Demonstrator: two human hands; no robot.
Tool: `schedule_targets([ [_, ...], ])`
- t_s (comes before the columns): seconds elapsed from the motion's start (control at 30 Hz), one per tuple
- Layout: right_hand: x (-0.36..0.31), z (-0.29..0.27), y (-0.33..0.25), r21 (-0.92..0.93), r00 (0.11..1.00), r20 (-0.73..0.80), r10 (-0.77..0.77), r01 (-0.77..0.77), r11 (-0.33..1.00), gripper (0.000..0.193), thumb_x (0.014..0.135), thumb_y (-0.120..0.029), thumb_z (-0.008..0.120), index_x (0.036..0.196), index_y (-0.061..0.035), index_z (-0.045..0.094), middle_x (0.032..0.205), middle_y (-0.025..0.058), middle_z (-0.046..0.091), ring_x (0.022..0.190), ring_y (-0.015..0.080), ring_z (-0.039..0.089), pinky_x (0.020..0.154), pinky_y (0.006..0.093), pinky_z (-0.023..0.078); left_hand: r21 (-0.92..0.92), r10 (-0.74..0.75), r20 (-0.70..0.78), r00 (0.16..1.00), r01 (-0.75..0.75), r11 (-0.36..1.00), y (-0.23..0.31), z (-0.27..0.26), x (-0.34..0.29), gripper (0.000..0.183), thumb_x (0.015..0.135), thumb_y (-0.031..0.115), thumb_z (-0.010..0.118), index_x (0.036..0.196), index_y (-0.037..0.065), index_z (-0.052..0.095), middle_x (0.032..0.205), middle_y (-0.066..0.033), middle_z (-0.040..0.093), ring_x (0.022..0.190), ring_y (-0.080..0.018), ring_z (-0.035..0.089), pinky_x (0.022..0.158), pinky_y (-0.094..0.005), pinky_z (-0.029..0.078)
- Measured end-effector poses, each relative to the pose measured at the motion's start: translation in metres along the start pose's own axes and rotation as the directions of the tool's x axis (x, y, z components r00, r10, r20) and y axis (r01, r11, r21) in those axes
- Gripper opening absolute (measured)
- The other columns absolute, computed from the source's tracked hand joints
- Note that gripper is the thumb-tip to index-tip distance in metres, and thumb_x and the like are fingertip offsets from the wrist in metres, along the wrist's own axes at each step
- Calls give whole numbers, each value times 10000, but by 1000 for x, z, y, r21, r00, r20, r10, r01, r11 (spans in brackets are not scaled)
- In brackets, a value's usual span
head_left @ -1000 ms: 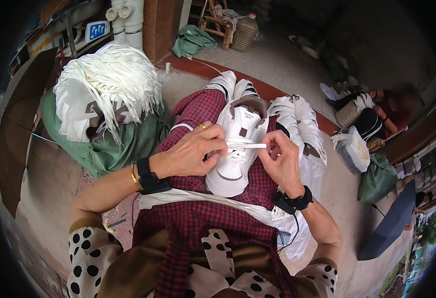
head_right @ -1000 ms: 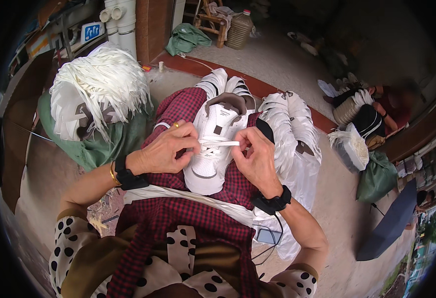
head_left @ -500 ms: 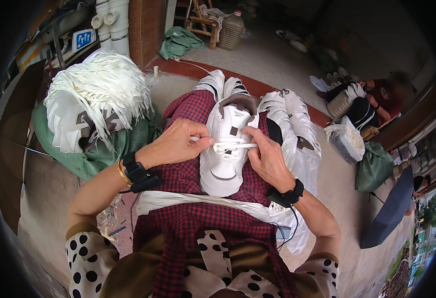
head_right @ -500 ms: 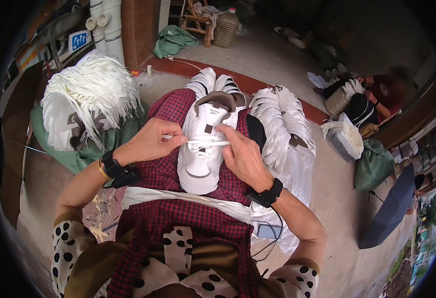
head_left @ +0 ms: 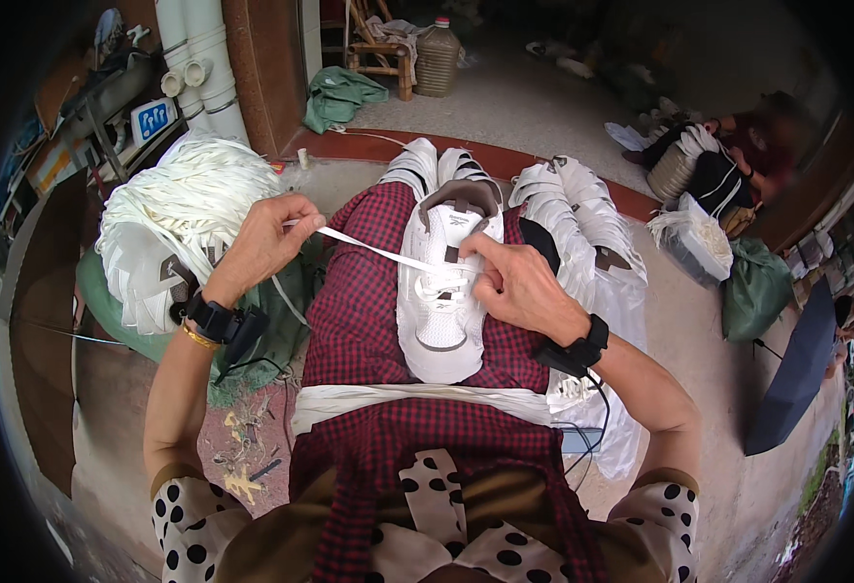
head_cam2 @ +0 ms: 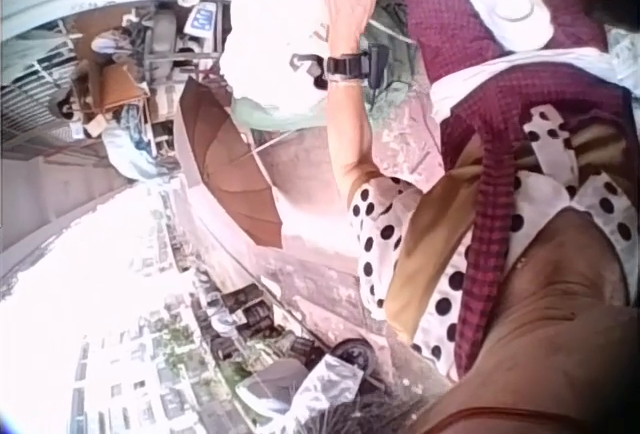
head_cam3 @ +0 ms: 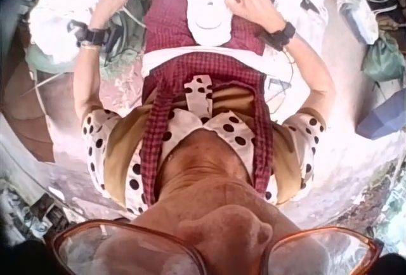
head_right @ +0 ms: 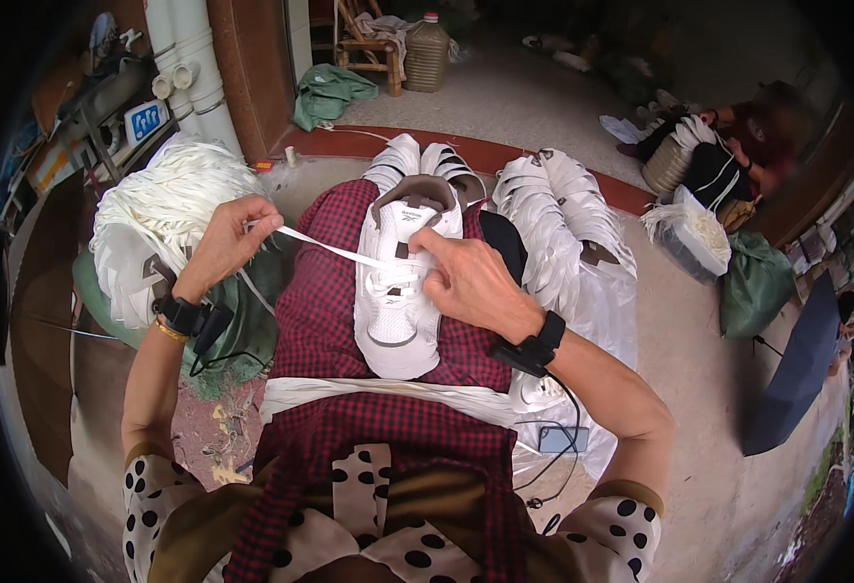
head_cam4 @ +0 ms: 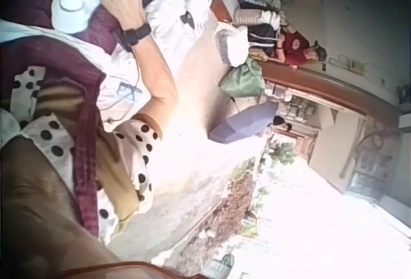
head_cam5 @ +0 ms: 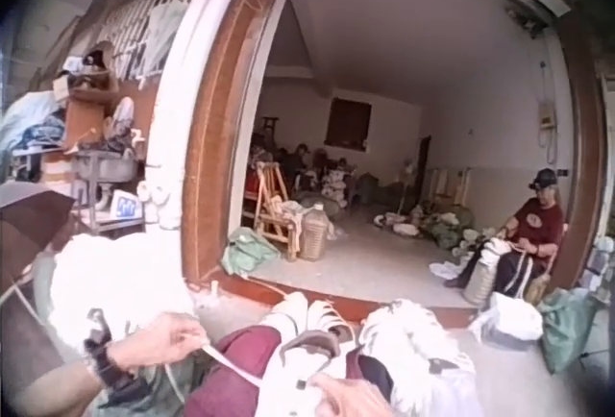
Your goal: The recorder is lacing a pair of white sneakers while sitting in a workshop area.
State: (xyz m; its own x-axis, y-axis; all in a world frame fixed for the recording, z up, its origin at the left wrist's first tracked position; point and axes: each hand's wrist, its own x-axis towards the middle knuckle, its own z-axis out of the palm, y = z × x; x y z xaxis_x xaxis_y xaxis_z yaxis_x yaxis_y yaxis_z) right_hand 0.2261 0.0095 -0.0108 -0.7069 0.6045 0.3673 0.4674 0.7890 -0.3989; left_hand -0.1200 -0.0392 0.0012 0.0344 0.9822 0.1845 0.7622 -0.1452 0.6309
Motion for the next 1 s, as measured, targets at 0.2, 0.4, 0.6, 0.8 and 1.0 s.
schedule_targets([
  [0.2,3,-10,-2,26,998,49,41,-42,999,218,814,-127,639,1015,-46,666,777,122,601,668,277,606,610,394,470,-55,534,29,845,-532,845,43,49,-11,260,752,55,750,973,34,614,985,-103,587,986,-305,564,928,-393,432],
  [0.4,18,-3,-8,111,991,-87,-98,107,988,165,827,-145,693,884,-1,639,765,117,581,705,287,612,636,394,471,2,642,125,757,-647,762,56,78,-11,256,746,102,784,932,68,611,974,-79,524,946,-296,541,857,-407,438],
  [0.6,16,-5,-12,174,999,-28,31,-25,984,216,838,-169,694,807,22,598,709,136,582,620,286,586,594,396,459,-9,696,-19,717,-697,717,58,89,-1,184,766,22,699,906,49,583,919,-76,539,855,-287,567,781,-388,474],
  [0.8,16,-1,-2,288,996,-35,79,-66,956,238,888,-196,663,808,8,571,640,28,516,556,76,431,487,282,374,393,764,-157,625,-671,629,61,105,-8,203,727,-1,658,900,32,557,848,-104,578,765,-304,607,673,-396,509],
  [1.0,16,6,3,291,992,-72,108,-82,953,234,847,-190,685,772,13,596,596,104,542,517,172,488,500,341,384,206,553,-90,829,-527,824,75,106,-16,177,730,11,565,906,14,565,822,-159,575,765,-362,617,670,-436,504],
])
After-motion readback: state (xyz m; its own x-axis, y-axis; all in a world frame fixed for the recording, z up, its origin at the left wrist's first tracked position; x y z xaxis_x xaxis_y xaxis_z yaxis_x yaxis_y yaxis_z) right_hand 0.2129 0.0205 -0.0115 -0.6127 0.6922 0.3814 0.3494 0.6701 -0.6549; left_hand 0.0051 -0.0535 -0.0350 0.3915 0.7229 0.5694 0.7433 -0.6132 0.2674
